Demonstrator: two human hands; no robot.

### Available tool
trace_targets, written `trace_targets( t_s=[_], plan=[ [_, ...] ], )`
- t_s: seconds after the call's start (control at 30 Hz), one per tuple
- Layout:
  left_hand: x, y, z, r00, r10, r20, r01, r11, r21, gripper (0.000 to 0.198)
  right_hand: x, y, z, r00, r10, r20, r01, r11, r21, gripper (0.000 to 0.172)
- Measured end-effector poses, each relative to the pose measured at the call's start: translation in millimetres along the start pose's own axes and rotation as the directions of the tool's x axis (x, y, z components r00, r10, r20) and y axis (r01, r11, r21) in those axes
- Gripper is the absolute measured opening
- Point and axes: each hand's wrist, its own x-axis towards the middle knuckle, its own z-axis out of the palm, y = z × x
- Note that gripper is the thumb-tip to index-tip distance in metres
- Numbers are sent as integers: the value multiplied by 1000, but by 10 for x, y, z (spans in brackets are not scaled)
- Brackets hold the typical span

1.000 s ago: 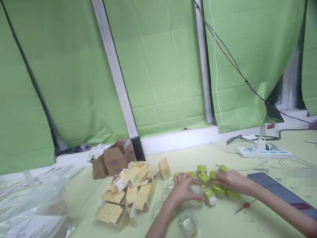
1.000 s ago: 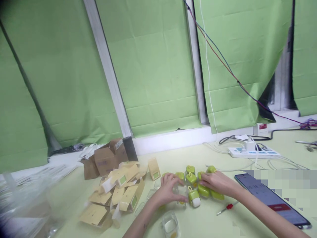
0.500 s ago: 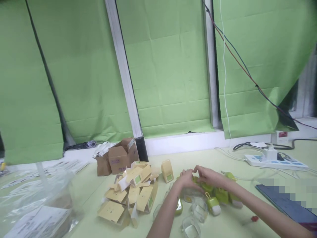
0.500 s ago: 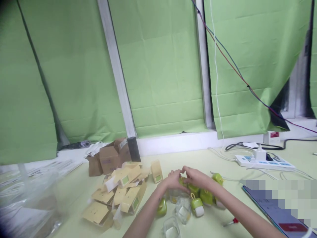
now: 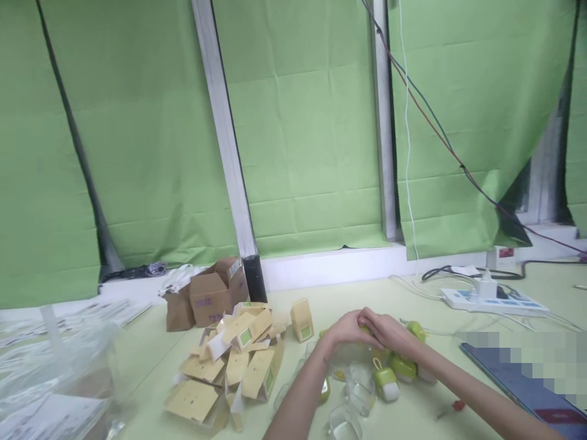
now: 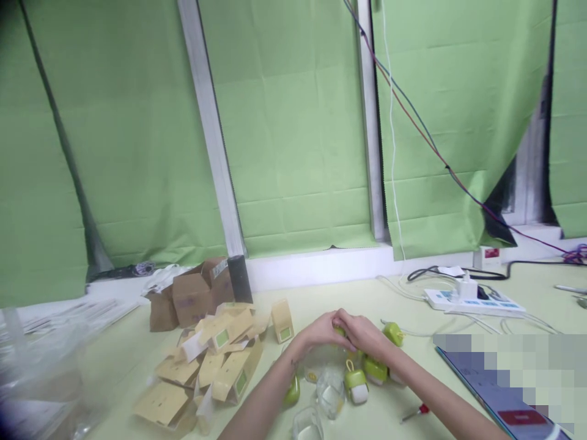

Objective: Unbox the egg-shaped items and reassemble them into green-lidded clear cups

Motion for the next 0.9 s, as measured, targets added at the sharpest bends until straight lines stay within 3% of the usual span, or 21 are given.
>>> trace_targets(
  t_s=[0.13,0.3,0.4,0.6,0.77,0.9],
  plan=[
    [91,117,-95,999,54,-2,-54,993,-108,52,6,21,-68,985,26,-169,-5,992,123,20],
    [77,152,-149,995,1,-96,-21,979,-203,87,25,163,-296,924,132,-360,-44,969,243,23],
    [58,152,-103,995,-28,-99,1,966,-258,92,37,259,-426,876,196,-441,-66,954,293,26],
    [114,163,-63,999,26,-26,-33,958,-284,62,32,331,-421,856,262,-445,-71,913,401,26],
    [80,165,-34,1000,7,-7,-8,971,-238,85,15,369,-352,817,342,-465,-100,877,469,28],
    [133,213,47,996,50,74,-32,975,-222,66,66,355,-259,819,343,-460,-116,884,453,27]
  ],
)
